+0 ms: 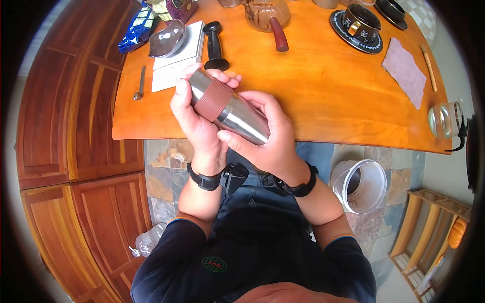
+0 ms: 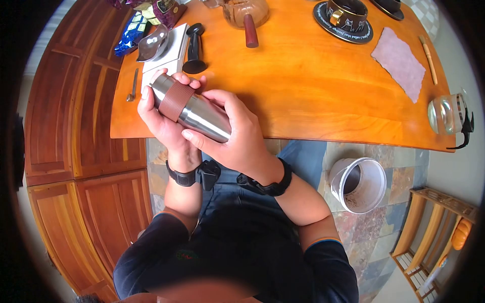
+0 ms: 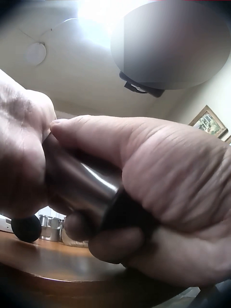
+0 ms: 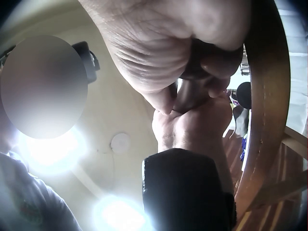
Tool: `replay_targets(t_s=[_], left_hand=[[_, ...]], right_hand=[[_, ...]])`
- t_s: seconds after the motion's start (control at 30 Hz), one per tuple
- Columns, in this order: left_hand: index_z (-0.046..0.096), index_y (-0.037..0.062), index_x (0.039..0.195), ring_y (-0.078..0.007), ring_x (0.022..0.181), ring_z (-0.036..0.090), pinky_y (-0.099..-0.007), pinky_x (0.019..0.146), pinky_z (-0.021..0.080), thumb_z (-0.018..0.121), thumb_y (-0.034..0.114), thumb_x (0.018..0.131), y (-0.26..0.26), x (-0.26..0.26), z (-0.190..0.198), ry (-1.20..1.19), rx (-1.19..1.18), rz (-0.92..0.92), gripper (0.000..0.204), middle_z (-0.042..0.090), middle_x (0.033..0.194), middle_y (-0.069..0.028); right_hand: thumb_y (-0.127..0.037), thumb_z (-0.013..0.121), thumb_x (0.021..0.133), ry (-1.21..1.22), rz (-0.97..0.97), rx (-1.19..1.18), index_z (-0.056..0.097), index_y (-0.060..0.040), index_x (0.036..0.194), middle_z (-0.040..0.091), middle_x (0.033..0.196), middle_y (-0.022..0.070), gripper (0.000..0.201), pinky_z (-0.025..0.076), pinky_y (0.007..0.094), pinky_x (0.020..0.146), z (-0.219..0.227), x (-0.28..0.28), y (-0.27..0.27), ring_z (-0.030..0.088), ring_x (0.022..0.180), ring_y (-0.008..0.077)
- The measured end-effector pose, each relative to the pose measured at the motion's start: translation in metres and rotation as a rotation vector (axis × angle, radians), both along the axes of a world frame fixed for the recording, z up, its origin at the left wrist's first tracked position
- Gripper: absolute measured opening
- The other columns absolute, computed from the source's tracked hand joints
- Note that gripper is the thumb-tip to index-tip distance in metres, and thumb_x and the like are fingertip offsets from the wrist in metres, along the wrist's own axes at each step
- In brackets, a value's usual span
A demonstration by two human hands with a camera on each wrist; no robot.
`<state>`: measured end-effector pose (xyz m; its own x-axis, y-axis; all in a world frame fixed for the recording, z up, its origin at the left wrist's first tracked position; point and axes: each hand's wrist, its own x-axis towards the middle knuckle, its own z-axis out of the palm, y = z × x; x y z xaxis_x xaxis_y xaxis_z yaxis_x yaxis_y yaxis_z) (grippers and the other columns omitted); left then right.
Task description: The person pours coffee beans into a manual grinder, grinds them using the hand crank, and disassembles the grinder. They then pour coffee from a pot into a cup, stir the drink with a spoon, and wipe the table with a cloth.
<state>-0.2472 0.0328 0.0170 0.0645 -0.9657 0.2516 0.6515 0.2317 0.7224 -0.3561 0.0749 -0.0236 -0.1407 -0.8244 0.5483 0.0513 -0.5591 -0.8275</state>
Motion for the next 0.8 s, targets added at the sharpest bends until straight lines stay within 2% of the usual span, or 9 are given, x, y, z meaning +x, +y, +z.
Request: replay_targets(t_s=[0.2, 0.33, 0.57, 0.63, 0.7, 0.77, 0.8], left_hand=[[0.054, 0.0093, 0.122, -0.0290, 0.089, 0.061, -0.0514, 0.093, 0.051, 0.044, 0.045, 0.102, -0.002, -0.003, -0.006, 0.083, -0.044, -0.041, 0.043, 0.063, 0.096, -0.0161], [0.055, 0.0118, 0.124, -0.0292, 0.090, 0.061, -0.0510, 0.091, 0.052, 0.045, 0.048, 0.099, -0.006, 0.004, -0.013, 0.172, -0.115, -0.178, 0.045, 0.063, 0.098, -0.0158], [0.055, 0.0116, 0.125, -0.0310, 0.095, 0.062, -0.0490, 0.089, 0.054, 0.044, 0.049, 0.100, 0.000, 0.015, -0.019, 0.252, -0.060, -0.227, 0.046, 0.063, 0.100, -0.0158], [0.055, 0.0094, 0.126, -0.0330, 0.101, 0.064, -0.0484, 0.091, 0.053, 0.044, 0.046, 0.102, 0.008, 0.017, -0.015, 0.112, 0.062, -0.060, 0.045, 0.065, 0.103, -0.0156], [0.055, 0.0073, 0.125, -0.0336, 0.104, 0.064, -0.0483, 0.092, 0.053, 0.045, 0.042, 0.103, 0.013, 0.019, -0.008, 0.038, 0.086, 0.002, 0.043, 0.065, 0.104, -0.0156], [0.056, 0.0052, 0.124, -0.0342, 0.106, 0.064, -0.0482, 0.094, 0.053, 0.047, 0.039, 0.103, 0.017, 0.030, -0.007, -0.038, 0.113, 0.065, 0.040, 0.066, 0.105, -0.0155], [0.056, 0.0041, 0.120, -0.0337, 0.107, 0.064, -0.0475, 0.094, 0.053, 0.050, 0.034, 0.103, 0.018, 0.047, -0.008, -0.134, 0.136, 0.078, 0.035, 0.066, 0.105, -0.0154]], right_hand=[[-0.023, 0.091, 0.076, -0.070, 0.025, 0.038, 0.058, 0.0003, 0.121, 0.070, 0.108, 0.0161, 0.061, 0.058, 0.0368, 0.088, 0.000, 0.000, -0.001, 0.072, 0.099, 0.0264], [-0.023, 0.092, 0.075, -0.034, 0.002, 0.031, 0.059, 0.0002, 0.120, 0.071, 0.108, 0.0162, 0.060, 0.058, 0.0358, 0.087, 0.000, 0.002, -0.001, 0.073, 0.098, 0.0265], [-0.026, 0.092, 0.074, 0.053, 0.014, 0.055, 0.060, 0.0000, 0.118, 0.072, 0.107, 0.0182, 0.060, 0.059, 0.0366, 0.086, 0.003, 0.002, 0.000, 0.074, 0.100, 0.0285], [-0.027, 0.092, 0.074, 0.053, 0.027, 0.069, 0.061, -0.0009, 0.118, 0.072, 0.106, 0.0179, 0.060, 0.059, 0.0366, 0.085, 0.003, 0.001, 0.000, 0.074, 0.099, 0.0289], [-0.028, 0.092, 0.074, 0.049, 0.039, 0.082, 0.061, -0.0017, 0.118, 0.072, 0.106, 0.0176, 0.060, 0.059, 0.0366, 0.085, 0.006, -0.001, 0.001, 0.074, 0.098, 0.0293], [-0.022, 0.092, 0.076, 0.203, 0.077, 0.139, 0.060, -0.0018, 0.122, 0.072, 0.112, 0.0153, 0.060, 0.057, 0.0343, 0.089, 0.012, -0.004, 0.006, 0.072, 0.104, 0.0220], [-0.022, 0.093, 0.074, 0.244, 0.061, 0.118, 0.061, -0.0034, 0.121, 0.072, 0.110, 0.0155, 0.059, 0.058, 0.0350, 0.086, 0.011, -0.003, 0.006, 0.073, 0.100, 0.0251]])
